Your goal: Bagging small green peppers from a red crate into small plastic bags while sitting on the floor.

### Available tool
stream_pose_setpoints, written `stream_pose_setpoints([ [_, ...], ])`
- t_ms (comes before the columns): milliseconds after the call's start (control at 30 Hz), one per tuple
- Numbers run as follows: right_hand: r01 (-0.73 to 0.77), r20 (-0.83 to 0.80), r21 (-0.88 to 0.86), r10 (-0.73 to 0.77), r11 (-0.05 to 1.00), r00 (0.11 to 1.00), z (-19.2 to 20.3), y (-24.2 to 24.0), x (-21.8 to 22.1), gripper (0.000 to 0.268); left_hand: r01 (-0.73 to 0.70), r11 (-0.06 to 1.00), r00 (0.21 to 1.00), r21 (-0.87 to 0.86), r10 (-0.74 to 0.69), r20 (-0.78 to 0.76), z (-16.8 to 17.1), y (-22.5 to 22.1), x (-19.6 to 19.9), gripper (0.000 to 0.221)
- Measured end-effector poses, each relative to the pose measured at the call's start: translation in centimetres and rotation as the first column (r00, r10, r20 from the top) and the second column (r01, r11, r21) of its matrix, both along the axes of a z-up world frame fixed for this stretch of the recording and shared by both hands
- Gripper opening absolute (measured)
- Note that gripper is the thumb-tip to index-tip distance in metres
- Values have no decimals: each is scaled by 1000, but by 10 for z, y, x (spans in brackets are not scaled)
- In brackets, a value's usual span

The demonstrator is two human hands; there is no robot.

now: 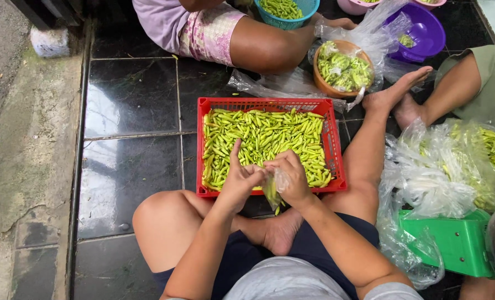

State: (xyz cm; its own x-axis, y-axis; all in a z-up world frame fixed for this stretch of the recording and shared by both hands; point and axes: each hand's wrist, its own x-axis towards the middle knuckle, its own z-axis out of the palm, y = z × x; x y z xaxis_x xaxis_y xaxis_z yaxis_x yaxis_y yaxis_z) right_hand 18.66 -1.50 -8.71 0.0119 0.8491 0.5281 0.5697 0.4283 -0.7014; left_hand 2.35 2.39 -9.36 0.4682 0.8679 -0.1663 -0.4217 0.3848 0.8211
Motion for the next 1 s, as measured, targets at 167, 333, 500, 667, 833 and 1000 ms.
stream_pose_setpoints([
  [167,-53,306,267,-33,962,951,8,-1,9,26,-84,932,978,-351,145,152,-13,-4,4,97],
  [333,-166,329,273,71,948,942,65,-12,-6,11,-242,963,955,-119,258,147,3,-15,7,97],
  [500,-191,148,132,171,973,974,73,-16,2,53,-208,950,978,234,205,37,10,-13,0,88],
  [667,-172,58,-60,176,983,983,55,-8,18,63,-94,945,995,312,101,-4,6,-16,1,85],
  [833,-196,199,-262,252,945,947,36,0,27,33,-27,904,993,428,75,-95,4,-14,1,71],
  [1000,74,274,-38,-61,997,960,22,-1,19,15,-189,751,886,633,409,-220,17,-19,9,38],
])
